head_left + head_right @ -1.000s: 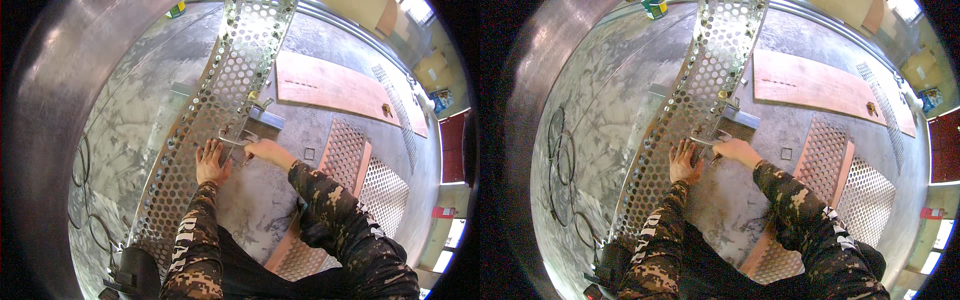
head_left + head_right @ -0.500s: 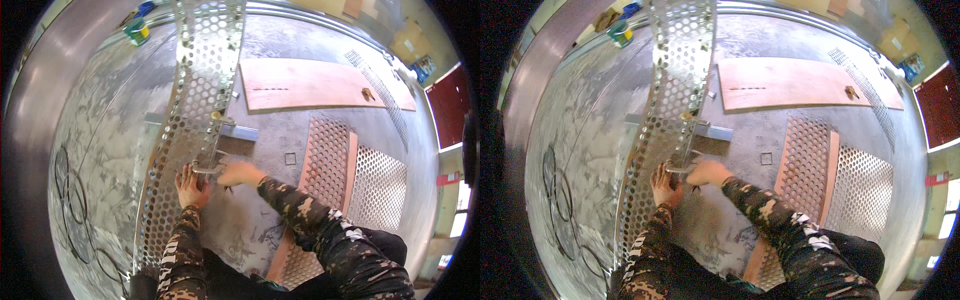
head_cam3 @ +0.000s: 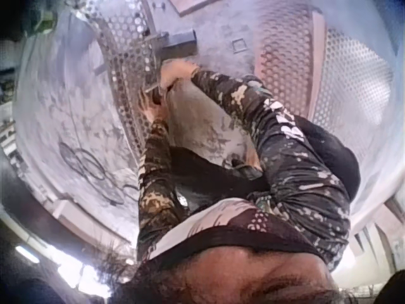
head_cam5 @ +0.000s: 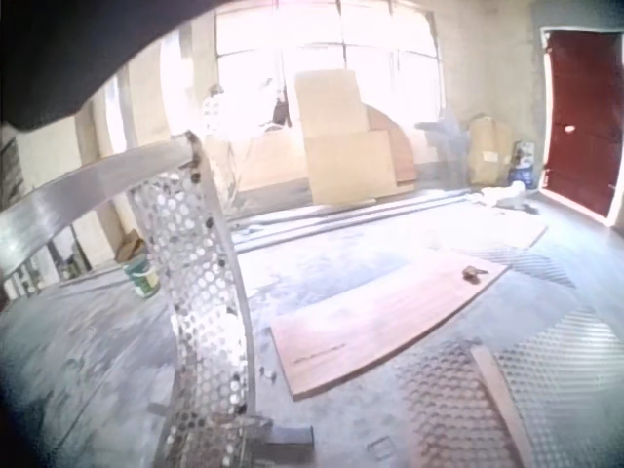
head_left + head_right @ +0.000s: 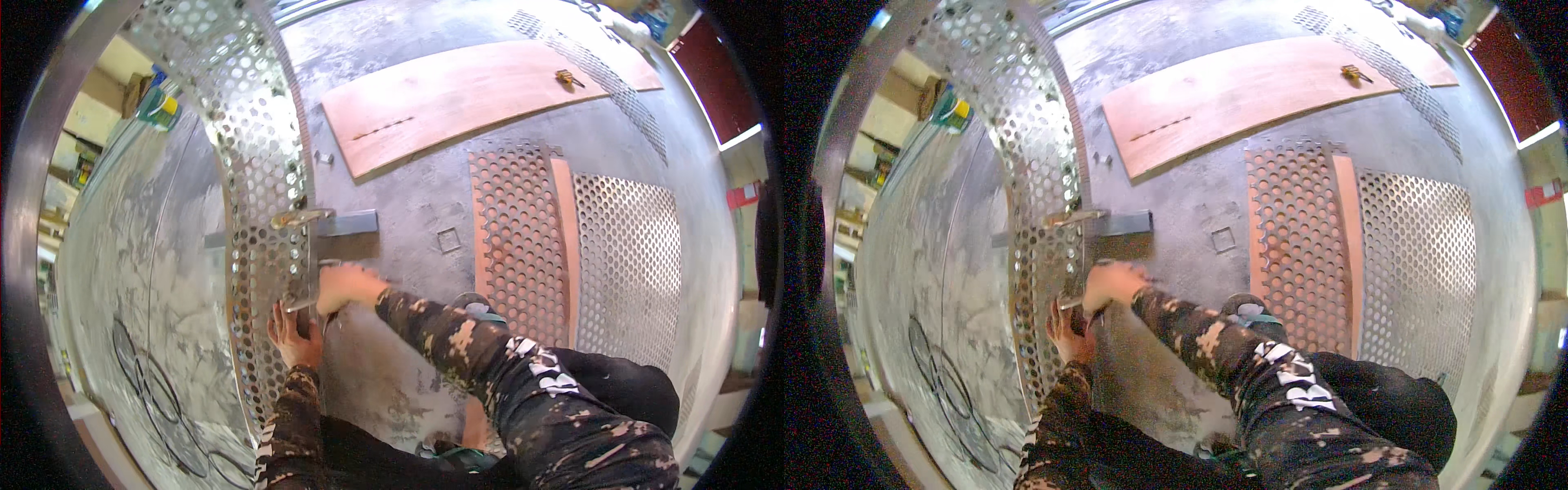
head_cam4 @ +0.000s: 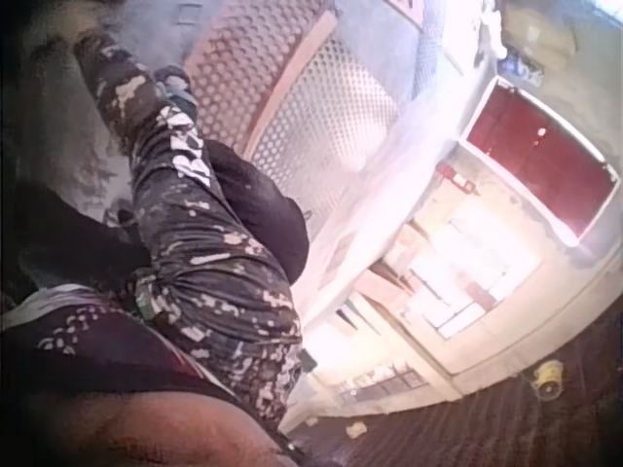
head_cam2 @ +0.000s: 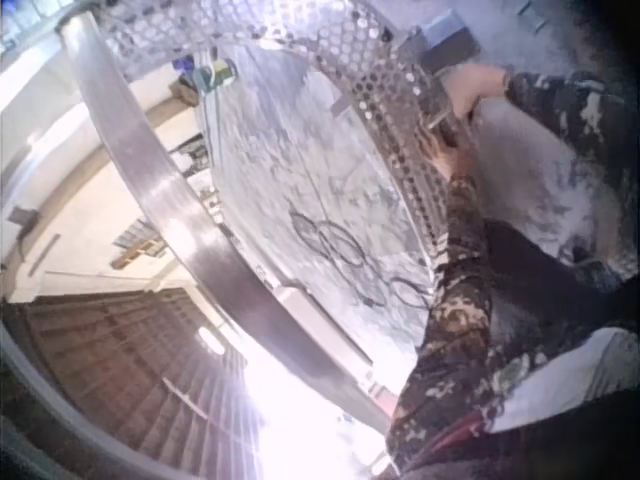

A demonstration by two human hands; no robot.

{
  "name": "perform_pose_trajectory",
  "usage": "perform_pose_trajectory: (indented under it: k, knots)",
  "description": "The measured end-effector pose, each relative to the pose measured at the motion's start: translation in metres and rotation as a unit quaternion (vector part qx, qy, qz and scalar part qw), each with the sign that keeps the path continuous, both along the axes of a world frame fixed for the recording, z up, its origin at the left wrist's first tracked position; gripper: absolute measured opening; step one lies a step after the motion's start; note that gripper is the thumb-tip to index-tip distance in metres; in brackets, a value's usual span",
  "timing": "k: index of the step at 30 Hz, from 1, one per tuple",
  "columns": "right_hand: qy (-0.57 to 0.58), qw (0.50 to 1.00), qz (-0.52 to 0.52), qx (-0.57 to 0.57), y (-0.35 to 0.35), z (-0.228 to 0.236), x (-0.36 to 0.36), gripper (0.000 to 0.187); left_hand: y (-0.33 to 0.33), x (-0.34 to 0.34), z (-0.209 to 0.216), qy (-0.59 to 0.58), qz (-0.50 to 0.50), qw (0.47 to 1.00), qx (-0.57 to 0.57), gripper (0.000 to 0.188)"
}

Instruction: The person positions metal pieces along the edge of a curved perforated metal sheet and fastens them in place using clamps.

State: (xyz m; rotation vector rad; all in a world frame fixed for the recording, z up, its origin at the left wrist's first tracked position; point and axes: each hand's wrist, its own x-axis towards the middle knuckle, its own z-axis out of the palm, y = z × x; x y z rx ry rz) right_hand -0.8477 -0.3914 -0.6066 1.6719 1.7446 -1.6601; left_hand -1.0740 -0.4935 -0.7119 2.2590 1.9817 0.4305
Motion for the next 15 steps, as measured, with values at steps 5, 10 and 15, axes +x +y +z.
perform_pose_trajectory:
  k: [5, 10, 15]
  knots:
    - [-0.084, 0.991, 0.08, 0.069, 0.0, -0.003, -0.014, 0.08, 0.004, 0.003, 0.005, -0.003, -0.003, 1.0, -0.011, 0.045]
    - [-0.022, 0.992, 0.025, 0.119, -0.008, -0.036, -0.026, 0.064, 0.005, -0.003, 0.008, -0.027, 0.006, 1.0, -0.004, 0.039]
    - [0.081, 0.984, -0.048, 0.15, -0.037, -0.054, -0.026, 0.068, 0.004, 0.0, 0.004, -0.022, 0.008, 1.0, -0.011, 0.048]
